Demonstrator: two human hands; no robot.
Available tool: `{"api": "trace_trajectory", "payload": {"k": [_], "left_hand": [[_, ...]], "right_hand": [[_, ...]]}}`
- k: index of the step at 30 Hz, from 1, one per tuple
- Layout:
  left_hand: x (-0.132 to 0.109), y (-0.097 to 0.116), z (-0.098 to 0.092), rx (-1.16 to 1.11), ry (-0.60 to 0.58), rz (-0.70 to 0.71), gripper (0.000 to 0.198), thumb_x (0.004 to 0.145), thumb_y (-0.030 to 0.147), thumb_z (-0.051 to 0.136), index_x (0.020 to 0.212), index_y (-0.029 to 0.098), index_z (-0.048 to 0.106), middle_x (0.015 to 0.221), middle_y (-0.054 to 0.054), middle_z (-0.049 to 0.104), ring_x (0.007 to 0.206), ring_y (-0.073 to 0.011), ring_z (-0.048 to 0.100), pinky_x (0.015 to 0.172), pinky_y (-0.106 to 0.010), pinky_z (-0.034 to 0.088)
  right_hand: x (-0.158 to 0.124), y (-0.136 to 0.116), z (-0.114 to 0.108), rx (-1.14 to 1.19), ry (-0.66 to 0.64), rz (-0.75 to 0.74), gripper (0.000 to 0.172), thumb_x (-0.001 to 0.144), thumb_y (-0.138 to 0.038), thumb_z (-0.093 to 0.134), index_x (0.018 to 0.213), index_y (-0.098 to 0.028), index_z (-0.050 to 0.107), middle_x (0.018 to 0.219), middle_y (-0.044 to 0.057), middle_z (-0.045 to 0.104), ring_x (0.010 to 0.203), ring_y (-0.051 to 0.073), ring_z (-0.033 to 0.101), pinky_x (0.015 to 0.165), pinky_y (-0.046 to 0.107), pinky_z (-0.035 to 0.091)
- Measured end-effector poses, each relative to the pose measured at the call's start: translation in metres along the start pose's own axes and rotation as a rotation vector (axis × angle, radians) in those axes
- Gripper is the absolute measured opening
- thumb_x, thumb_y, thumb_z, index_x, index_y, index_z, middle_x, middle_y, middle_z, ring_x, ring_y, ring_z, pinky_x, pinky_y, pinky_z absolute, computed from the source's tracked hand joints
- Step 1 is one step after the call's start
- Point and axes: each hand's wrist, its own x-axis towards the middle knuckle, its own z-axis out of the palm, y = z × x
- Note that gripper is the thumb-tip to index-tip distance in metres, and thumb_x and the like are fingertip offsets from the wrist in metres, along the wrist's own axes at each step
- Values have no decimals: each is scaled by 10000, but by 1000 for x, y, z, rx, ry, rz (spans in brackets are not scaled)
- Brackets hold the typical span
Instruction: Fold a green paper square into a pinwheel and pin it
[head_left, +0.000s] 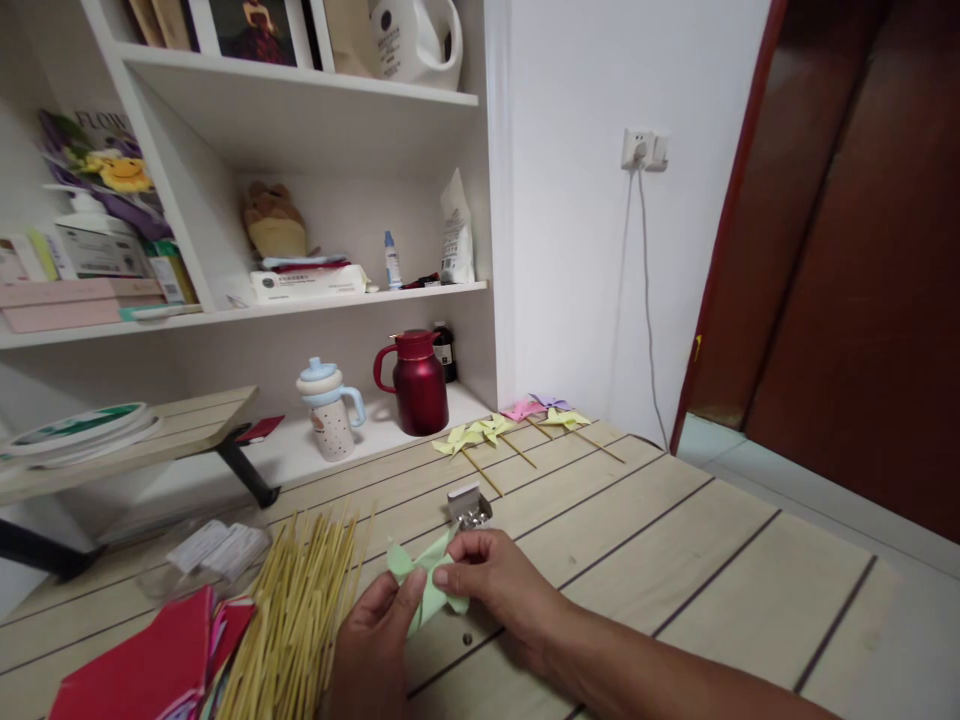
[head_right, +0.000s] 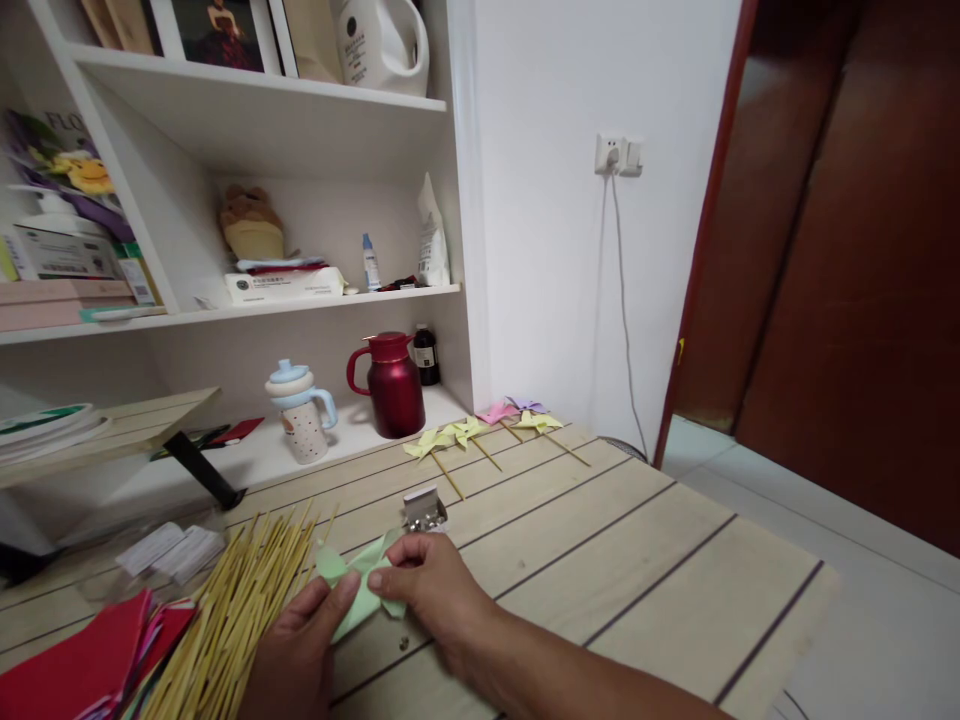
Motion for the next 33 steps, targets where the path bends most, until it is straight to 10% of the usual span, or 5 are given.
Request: {"api": "trace_trajectory", "payload": {"k": [11, 18, 24, 33], "left_hand": [[3, -8, -6, 50, -128, 12, 343, 697, 416, 745, 935, 169, 740, 792, -45, 751, 795, -231, 674, 702, -283, 500], [-14, 26, 8, 106, 0, 37, 193, 578, 421, 776, 596, 236, 722, 711, -54, 736, 830, -270, 651, 786, -323, 512], [2, -2, -4, 66, -179, -6, 361, 700, 414, 746, 968, 171, 739, 905, -57, 761, 917, -230, 659, 906, -336, 456], [1, 4, -4, 248, -96, 18, 358, 568, 435, 806, 793, 163, 751, 692, 6, 723, 672, -169, 574, 665, -260, 457]], "right_hand": [[-4, -6, 4, -111, -25, -82, 127, 562, -218, 672, 599, -143, 577, 524, -55, 479, 496, 72, 369, 500, 234, 250], [-3, -9, 1, -131, 0, -89, 121, 567, -212, 659, 589, -156, 554, 508, -66, 449, 482, 71, 348, 485, 235, 230], [-7, -13, -2, -160, -4, -134, 94, 587, -185, 644, 570, -155, 557, 513, -63, 435, 503, 74, 322, 492, 232, 220], [-7, -13, -5, -201, -18, -159, 132, 590, -185, 668, 555, -163, 542, 533, -54, 465, 520, 83, 357, 509, 238, 245]]}}
